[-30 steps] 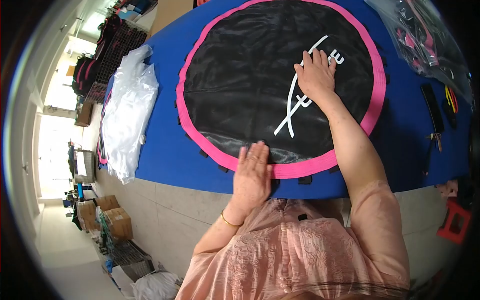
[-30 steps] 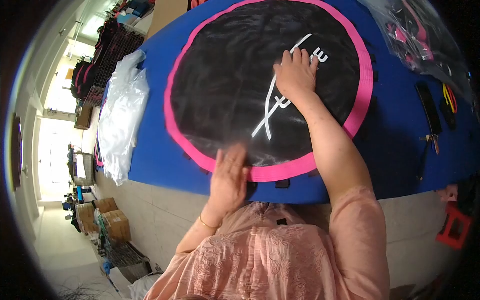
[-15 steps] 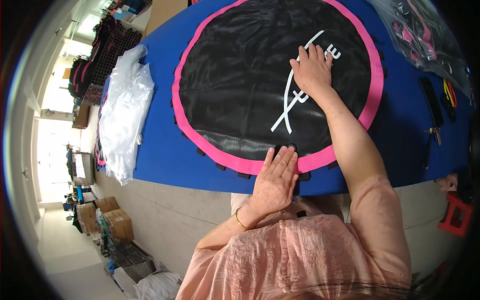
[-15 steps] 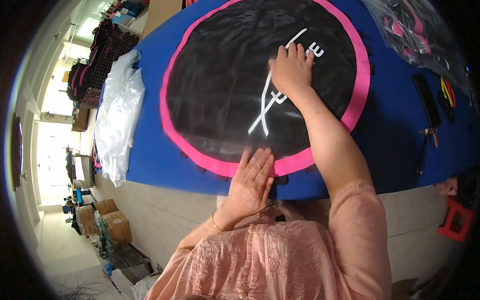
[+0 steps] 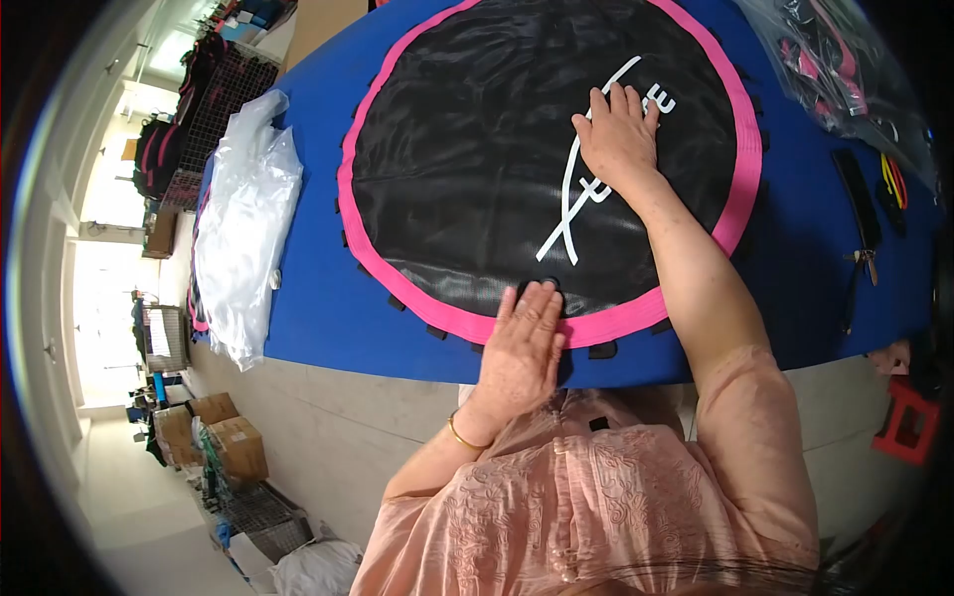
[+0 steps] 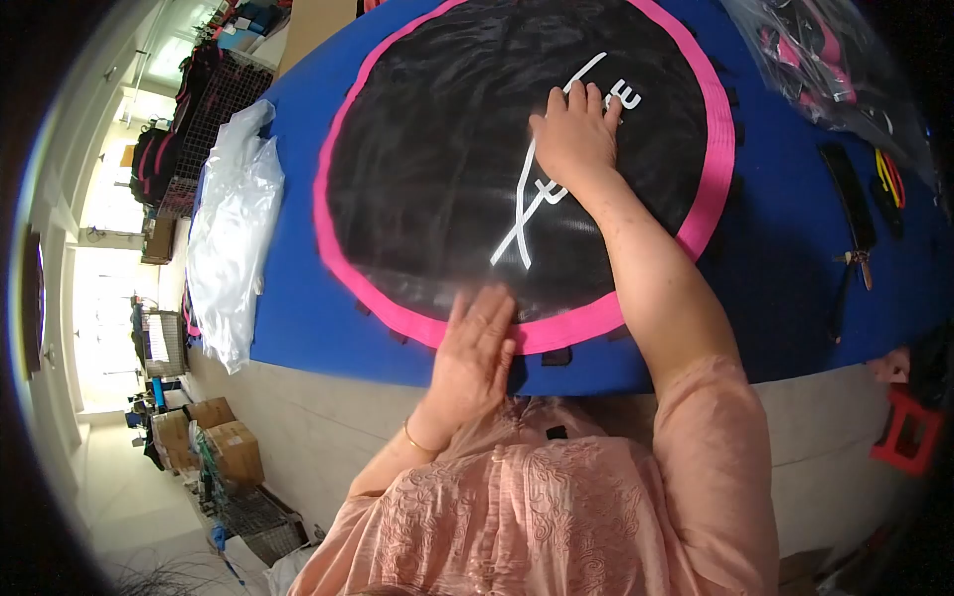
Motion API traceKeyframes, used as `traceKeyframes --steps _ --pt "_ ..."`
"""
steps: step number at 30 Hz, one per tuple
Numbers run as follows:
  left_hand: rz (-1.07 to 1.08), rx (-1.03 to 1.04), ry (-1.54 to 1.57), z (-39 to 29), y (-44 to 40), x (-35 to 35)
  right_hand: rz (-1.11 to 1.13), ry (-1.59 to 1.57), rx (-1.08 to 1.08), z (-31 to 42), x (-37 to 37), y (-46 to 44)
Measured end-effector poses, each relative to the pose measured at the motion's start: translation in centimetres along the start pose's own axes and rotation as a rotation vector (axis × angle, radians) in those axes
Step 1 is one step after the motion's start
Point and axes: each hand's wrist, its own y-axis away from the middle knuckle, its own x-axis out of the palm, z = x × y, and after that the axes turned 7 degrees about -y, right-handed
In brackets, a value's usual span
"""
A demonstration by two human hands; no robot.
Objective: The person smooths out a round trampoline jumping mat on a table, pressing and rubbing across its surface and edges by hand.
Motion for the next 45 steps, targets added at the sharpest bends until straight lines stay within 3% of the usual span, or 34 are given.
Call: traceKeyframes --steps 5,17,20,26,37,45 --pt "-0.018 -0.017 0.050 0.3 0.1 -0.2 0.013 -0.005 0.001 0.0 -0.2 0.0" --pt "-0.094 -0.392 -0.503 12.7 1.9 -1.8 0.057 -0.017 0.025 0.3 -0.7 0.0" --pt "-0.109 -0.456 -0.475 14.4 1.8 -2.2 0.045 -0.013 0.017 0.2 -0.5 0.1" --pt "-0.122 -0.386 -0.329 11.8 1.6 -1.5 0.024 -0.006 0.008 0.1 -0.3 0.1" --pt "0.014 0.074 0.051 -1.5 -0.1 0.8 0.037 0.008 0.014 0.3 -0.4 -0.1" --pt "0.012 -0.039 -0.003 1.2 0.3 -1.3 0.037 -0.024 0.019 0.2 -0.3 0.0"
